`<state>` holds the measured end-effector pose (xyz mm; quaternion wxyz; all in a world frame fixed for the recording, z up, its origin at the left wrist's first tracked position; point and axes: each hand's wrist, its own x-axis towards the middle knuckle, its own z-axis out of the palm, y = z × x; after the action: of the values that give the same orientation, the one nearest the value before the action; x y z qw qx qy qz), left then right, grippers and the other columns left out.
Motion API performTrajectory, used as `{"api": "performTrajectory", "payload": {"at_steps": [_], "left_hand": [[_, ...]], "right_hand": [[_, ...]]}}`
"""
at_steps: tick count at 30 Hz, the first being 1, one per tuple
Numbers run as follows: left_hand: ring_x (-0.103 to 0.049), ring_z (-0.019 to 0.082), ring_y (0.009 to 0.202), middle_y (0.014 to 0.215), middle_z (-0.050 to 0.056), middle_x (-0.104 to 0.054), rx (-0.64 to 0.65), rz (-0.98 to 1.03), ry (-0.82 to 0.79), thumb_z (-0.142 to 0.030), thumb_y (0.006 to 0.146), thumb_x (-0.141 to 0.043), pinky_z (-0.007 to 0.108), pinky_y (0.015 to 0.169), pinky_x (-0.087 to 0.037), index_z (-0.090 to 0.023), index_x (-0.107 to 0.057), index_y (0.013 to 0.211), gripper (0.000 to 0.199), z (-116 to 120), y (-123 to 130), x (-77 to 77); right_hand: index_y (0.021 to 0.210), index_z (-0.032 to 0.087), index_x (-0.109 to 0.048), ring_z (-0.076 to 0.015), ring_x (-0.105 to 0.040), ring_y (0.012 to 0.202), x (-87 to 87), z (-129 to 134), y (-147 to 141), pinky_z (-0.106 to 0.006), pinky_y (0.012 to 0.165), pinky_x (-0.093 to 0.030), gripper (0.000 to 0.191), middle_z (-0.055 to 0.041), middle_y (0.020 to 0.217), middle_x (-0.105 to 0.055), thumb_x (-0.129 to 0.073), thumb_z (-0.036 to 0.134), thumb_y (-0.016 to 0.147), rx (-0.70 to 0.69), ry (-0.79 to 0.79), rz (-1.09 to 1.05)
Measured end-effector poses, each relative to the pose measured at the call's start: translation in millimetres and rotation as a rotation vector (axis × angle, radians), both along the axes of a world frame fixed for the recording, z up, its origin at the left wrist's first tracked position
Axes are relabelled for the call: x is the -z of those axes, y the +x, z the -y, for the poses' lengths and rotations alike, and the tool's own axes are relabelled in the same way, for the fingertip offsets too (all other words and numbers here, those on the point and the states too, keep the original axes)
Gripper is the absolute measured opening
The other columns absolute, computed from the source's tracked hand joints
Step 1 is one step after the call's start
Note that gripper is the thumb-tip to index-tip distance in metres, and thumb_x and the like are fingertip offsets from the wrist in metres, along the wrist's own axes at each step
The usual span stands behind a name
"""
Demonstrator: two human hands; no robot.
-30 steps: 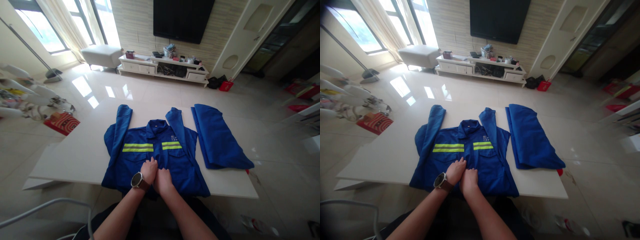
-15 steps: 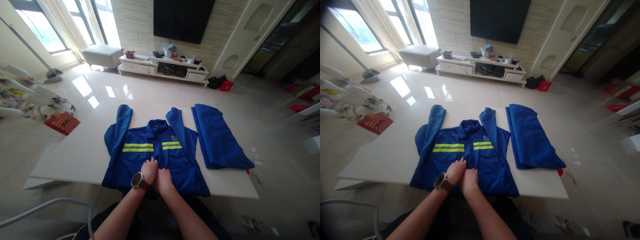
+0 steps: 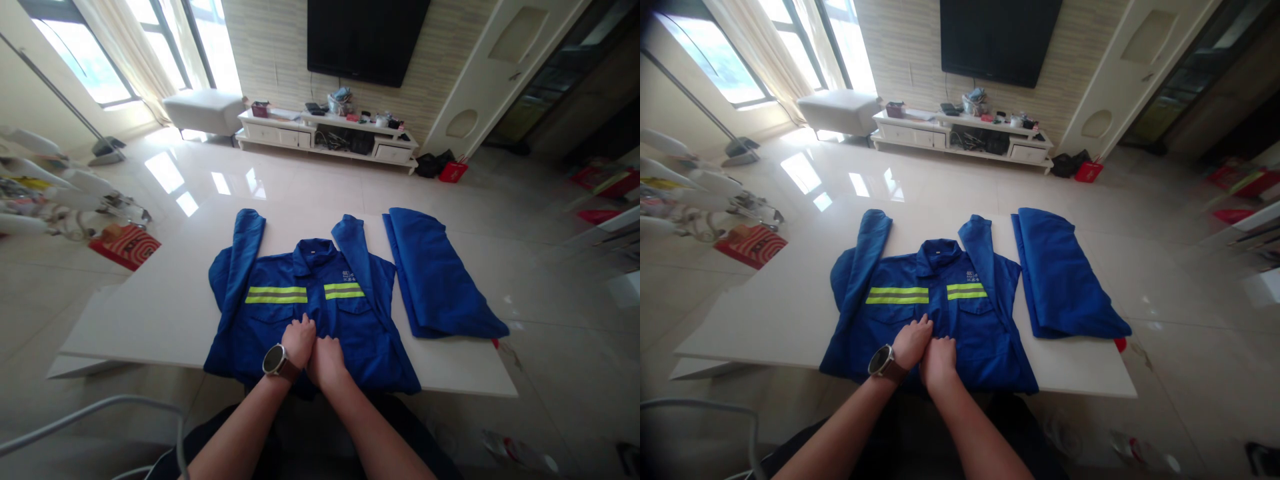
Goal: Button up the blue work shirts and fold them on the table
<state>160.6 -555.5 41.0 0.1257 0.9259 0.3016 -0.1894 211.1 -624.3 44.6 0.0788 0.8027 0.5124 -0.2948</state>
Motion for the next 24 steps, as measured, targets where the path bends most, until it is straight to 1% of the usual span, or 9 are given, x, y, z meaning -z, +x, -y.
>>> {"api": "performTrajectory", "payload": {"at_steps": [4, 7, 10, 12, 15, 17, 21, 24], "left_hand": [[-0.069, 0.031, 0.113, 0.150, 0.026, -0.051, 0.000, -0.013, 0.004, -0.004, 0.098, -0.036, 0.041, 0.089, -0.058, -0.009, -0.065, 0.126, 0.040, 0.3, -0.4, 2.1], [-0.068, 0.031, 0.113, 0.147, 0.024, -0.054, -0.014, 0.025, -0.049, -0.006, 0.098, -0.038, 0.041, 0.091, -0.057, -0.009, -0.066, 0.123, 0.037, -4.9, -3.4, 6.1], [-0.067, 0.030, 0.115, 0.135, 0.019, -0.063, -0.019, 0.081, -0.115, -0.010, 0.096, -0.047, 0.040, 0.097, -0.054, -0.011, -0.068, 0.115, 0.029, -16.6, -6.2, 12.7], [-0.067, 0.028, 0.115, 0.125, 0.016, -0.067, -0.035, 0.099, -0.128, -0.011, 0.094, -0.050, 0.038, 0.100, -0.052, -0.013, -0.069, 0.111, 0.025, -25.3, -5.6, 18.1], [-0.069, 0.026, 0.109, 0.115, 0.016, -0.070, -0.096, 0.118, -0.150, -0.013, 0.098, -0.044, 0.036, 0.097, -0.051, -0.013, -0.068, 0.105, 0.026, -33.8, -0.2, 26.2], [-0.069, 0.027, 0.107, 0.114, 0.018, -0.070, -0.149, 0.131, -0.169, -0.018, 0.101, -0.040, 0.036, 0.094, -0.052, -0.012, -0.067, 0.106, 0.028, -35.6, 4.8, 30.5], [-0.069, 0.029, 0.109, 0.118, 0.021, -0.069, -0.269, 0.170, -0.206, -0.028, 0.099, -0.051, 0.035, 0.089, -0.052, -0.010, -0.063, 0.112, 0.026, -37.4, 13.3, 35.2], [-0.070, 0.026, 0.105, 0.114, 0.018, -0.071, -0.361, 0.210, -0.236, -0.034, 0.096, -0.057, 0.030, 0.083, -0.051, -0.012, -0.061, 0.111, 0.027, -41.1, 17.8, 37.4]], "right_hand": [[0.128, 0.012, -0.069, -0.0356, -0.068, 0.115, 3.0, 0.8, -0.1, -0.046, 0.096, -0.050, 0.038, -0.0220, 0.117, -0.073, -0.056, 0.016, 0.093, 0.005, 0.005, 0.007], [0.127, 0.012, -0.070, -0.0355, -0.068, 0.115, 2.5, 1.4, -0.8, -0.046, 0.097, -0.050, 0.036, -0.0221, 0.118, -0.073, -0.054, 0.017, 0.095, 0.007, 0.015, 0.016], [0.125, 0.011, -0.070, -0.0352, -0.068, 0.116, 1.1, 0.7, -2.4, -0.046, 0.098, -0.051, 0.035, -0.0221, 0.119, -0.073, -0.059, 0.020, 0.093, 0.011, 0.017, 0.026], [0.123, 0.011, -0.071, -0.0346, -0.068, 0.115, 0.2, -0.5, -3.9, -0.046, 0.099, -0.051, 0.034, -0.0204, 0.119, -0.073, -0.062, 0.021, 0.092, 0.001, 0.002, 0.019], [0.118, 0.013, -0.074, -0.0337, -0.069, 0.114, -1.9, -1.9, -6.0, -0.046, 0.100, -0.052, 0.030, -0.0178, 0.119, -0.074, -0.062, 0.022, 0.092, -0.027, -0.021, -0.004], [0.116, 0.013, -0.075, -0.0333, -0.070, 0.113, -4.3, -1.4, -6.3, -0.044, 0.098, -0.053, 0.029, -0.0172, 0.118, -0.074, -0.063, 0.025, 0.092, -0.039, -0.030, -0.017], [0.121, 0.010, -0.071, -0.0341, -0.071, 0.111, -9.7, 4.4, -1.9, -0.042, 0.094, -0.056, 0.037, -0.0192, 0.117, -0.074, -0.063, 0.032, 0.093, -0.045, -0.029, -0.055], [0.129, 0.010, -0.067, -0.0351, -0.070, 0.114, -11.4, 10.8, 5.1, -0.042, 0.094, -0.056, 0.047, -0.0212, 0.121, -0.072, -0.062, 0.039, 0.092, -0.049, -0.031, -0.117]]}}
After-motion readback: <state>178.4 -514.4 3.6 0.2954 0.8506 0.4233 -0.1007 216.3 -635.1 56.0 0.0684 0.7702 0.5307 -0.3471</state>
